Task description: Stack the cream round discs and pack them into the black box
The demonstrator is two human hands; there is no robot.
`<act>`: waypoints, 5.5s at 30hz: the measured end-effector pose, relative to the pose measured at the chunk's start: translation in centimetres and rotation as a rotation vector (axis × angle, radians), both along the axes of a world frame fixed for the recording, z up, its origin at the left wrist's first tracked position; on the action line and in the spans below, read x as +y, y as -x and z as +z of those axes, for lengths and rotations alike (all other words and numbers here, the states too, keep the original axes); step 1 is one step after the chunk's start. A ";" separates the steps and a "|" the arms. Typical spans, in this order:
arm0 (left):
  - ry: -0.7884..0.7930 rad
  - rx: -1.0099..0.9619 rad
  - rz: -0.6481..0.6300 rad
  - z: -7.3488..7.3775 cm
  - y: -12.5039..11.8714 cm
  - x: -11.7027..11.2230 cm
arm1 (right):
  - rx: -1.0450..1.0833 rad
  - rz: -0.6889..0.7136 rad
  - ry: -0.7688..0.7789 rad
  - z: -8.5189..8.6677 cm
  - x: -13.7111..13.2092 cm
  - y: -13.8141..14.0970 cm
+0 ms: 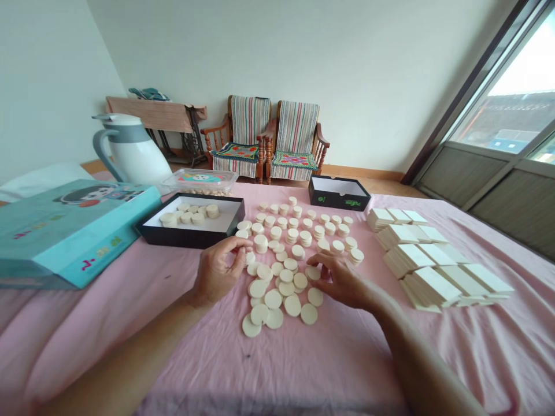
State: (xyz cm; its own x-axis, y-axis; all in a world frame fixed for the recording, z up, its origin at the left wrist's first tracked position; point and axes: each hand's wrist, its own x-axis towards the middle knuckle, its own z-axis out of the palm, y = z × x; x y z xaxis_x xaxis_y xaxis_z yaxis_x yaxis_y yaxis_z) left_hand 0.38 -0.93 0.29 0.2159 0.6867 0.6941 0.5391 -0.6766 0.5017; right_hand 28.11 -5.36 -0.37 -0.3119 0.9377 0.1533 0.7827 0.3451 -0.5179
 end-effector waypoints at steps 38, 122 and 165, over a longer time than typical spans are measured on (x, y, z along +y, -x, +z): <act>0.031 0.033 -0.033 -0.3 -0.1 0.0 | 0.055 -0.162 -0.291 1.5 0.0 0.6; 0.009 0.030 -0.118 0.0 0.1 -0.7 | -0.392 -0.266 -0.302 1.0 5.9 10.1; 0.015 0.074 -0.102 -0.3 0.2 -0.4 | -0.111 0.051 -0.038 1.6 -0.1 5.9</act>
State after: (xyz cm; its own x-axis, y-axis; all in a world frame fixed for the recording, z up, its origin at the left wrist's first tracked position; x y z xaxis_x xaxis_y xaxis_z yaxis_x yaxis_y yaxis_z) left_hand 0.22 -1.28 0.02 0.3350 0.6687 0.6638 0.5037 -0.7225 0.4736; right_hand 22.18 -5.42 1.24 -0.3758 0.9145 0.1500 0.8158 0.4033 -0.4146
